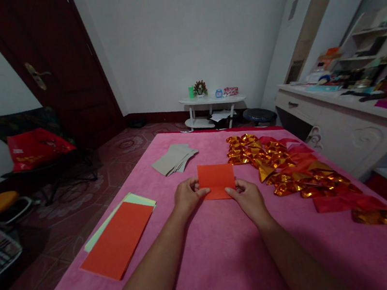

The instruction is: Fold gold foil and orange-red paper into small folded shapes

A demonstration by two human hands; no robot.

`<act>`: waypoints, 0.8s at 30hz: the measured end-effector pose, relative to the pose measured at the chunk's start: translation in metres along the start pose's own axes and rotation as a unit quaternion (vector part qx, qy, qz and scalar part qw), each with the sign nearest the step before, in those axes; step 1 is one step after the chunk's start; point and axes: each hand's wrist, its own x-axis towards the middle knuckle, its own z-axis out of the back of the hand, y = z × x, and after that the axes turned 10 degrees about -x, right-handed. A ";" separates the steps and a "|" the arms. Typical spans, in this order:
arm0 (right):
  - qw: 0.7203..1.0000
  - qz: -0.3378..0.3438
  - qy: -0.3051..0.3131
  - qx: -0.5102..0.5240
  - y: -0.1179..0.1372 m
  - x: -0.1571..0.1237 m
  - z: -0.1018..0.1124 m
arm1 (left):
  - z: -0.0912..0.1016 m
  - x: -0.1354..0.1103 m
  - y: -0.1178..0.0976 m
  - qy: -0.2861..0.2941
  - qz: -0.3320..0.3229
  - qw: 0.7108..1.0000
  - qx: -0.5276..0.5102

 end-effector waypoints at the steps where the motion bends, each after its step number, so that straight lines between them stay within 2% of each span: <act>1: 1.000 0.004 0.002 0.026 -0.001 0.000 -0.001 | 0.000 0.001 0.000 0.009 0.008 0.999 -0.035; 7: 0.977 0.001 0.042 0.210 0.008 -0.001 -0.003 | -0.005 -0.004 -0.008 0.055 0.019 0.984 -0.168; 11: 0.971 -0.013 0.037 0.237 0.012 -0.003 -0.001 | -0.009 -0.008 -0.010 0.115 0.019 0.972 -0.202; 16: 0.966 0.003 0.029 0.258 0.005 -0.001 0.002 | -0.006 -0.006 -0.007 0.059 0.035 0.987 -0.145; 21: 0.983 -0.015 -0.016 0.185 0.003 -0.001 0.004 | -0.007 -0.005 -0.005 0.076 0.055 0.979 -0.182; 24: 0.986 -0.024 -0.033 0.161 0.001 -0.002 0.005 | -0.008 -0.005 -0.006 0.046 0.060 0.985 -0.156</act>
